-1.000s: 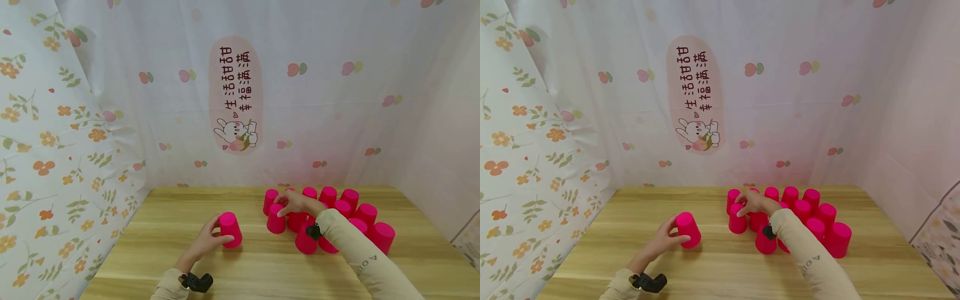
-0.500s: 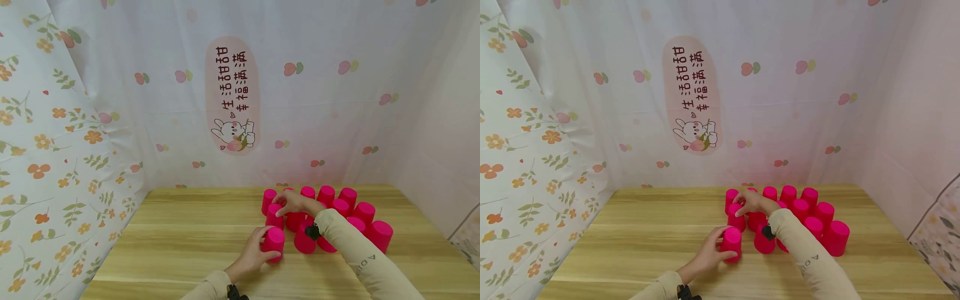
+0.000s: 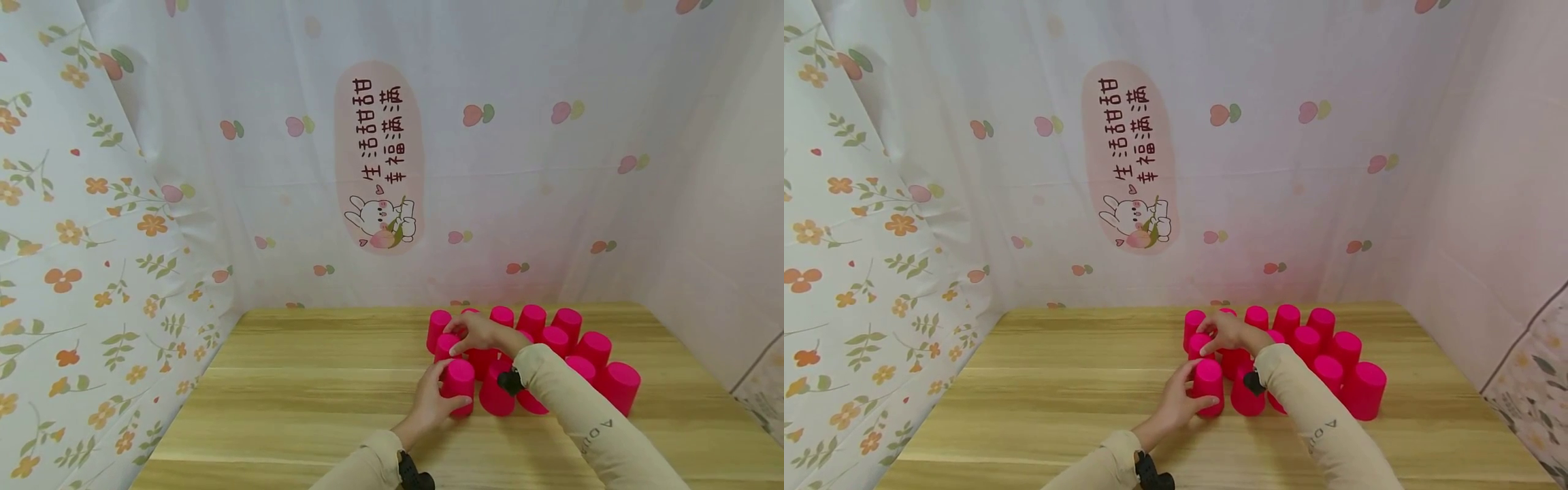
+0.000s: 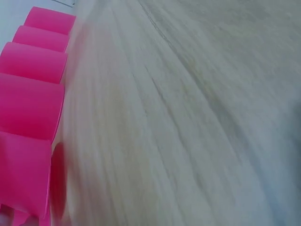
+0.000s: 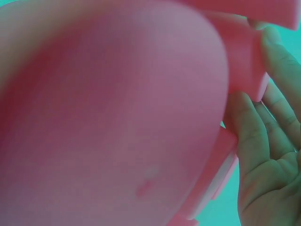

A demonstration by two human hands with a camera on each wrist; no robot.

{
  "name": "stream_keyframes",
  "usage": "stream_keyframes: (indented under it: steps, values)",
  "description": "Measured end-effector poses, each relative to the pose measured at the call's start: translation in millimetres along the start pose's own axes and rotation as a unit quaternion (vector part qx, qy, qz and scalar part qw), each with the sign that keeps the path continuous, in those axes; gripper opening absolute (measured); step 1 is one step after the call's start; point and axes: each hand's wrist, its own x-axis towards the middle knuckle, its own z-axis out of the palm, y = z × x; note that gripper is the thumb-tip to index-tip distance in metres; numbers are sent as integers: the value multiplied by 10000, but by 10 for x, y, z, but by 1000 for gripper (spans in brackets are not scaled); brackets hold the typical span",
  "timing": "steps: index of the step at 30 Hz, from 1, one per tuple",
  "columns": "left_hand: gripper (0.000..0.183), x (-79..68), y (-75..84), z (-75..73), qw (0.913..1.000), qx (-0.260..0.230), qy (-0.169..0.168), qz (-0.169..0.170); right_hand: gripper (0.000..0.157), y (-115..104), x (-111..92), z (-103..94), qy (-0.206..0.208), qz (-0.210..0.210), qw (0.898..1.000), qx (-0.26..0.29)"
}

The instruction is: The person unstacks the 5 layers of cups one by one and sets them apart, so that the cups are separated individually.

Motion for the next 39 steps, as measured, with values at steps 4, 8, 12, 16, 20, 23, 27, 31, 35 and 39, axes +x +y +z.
stream_keyframes:
  steps: [4,8,12,16,20,23,27,31,35,39]
  values:
    - [56,8,-27,48,9998,92,178,46,37,-4,0,15,15,39,10000,33]
    - [55,10,-41,63,9996,146,231,71,38,-22,-3,19,41,145,9998,87]
    - [54,7,-33,64,9995,219,192,108,38,-33,-1,19,74,200,9998,47]
    - [56,0,-31,79,9990,381,240,68,38,-35,4,22,87,204,9997,38]
    - [57,0,-32,111,9979,549,344,41,38,-33,5,14,98,190,9998,8]
    - [58,7,-24,138,9978,512,420,-32,38,-32,3,3,97,187,9997,-110]
    - [57,3,-18,164,9980,415,456,-128,37,-39,-2,2,60,206,9996,-208]
    - [56,-17,-18,163,9979,429,465,-163,37,-68,5,12,-34,306,9992,-266]
    - [56,-31,-28,155,9976,517,435,-164,37,-101,18,16,-96,378,9984,-418]
    - [58,-38,-42,145,9980,479,394,-127,36,-123,26,2,-146,416,9979,-470]
